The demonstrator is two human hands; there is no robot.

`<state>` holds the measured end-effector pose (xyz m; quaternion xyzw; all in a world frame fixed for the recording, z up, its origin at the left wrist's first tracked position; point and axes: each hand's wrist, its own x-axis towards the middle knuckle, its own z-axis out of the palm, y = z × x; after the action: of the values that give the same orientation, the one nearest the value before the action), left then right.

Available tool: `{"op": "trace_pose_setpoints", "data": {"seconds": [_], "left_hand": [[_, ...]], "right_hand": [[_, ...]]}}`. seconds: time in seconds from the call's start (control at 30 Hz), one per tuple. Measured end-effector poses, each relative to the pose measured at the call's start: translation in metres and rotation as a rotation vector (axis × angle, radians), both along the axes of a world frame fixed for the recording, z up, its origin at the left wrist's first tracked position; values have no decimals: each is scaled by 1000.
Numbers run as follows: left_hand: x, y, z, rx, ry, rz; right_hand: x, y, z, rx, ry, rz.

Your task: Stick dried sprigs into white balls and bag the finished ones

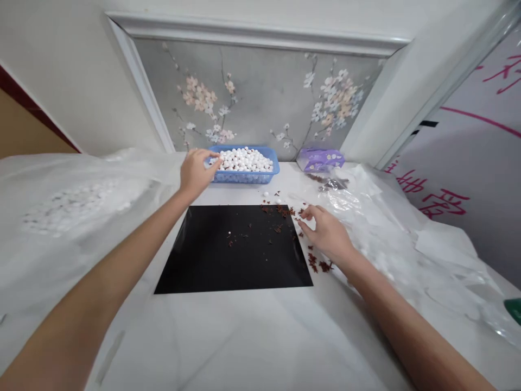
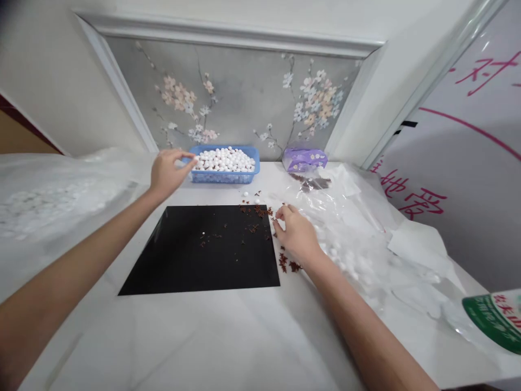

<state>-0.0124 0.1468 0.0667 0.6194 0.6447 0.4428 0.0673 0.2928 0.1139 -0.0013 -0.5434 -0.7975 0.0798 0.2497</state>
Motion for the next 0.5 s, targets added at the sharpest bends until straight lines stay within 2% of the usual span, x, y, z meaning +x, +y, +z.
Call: {"op": "trace_pose_setpoints", "data": {"seconds": [0.1, 0.2, 0.33, 0.4, 0.5], "left_hand": [[-16, 35, 4, 20, 179, 91], [-18, 51, 0, -68, 350, 77], [-1, 40, -9, 47, 454, -9], [13, 28, -14, 103, 534, -113], [38, 14, -28, 38, 645, -321]], "right_hand": [[5, 1, 6, -77, -84, -40], [8, 0, 15, -107, -91, -86], [9, -2, 18, -91, -111, -99], [6, -3, 14, -66, -124, -61], [2, -1, 5, -60, -181, -18]]}}
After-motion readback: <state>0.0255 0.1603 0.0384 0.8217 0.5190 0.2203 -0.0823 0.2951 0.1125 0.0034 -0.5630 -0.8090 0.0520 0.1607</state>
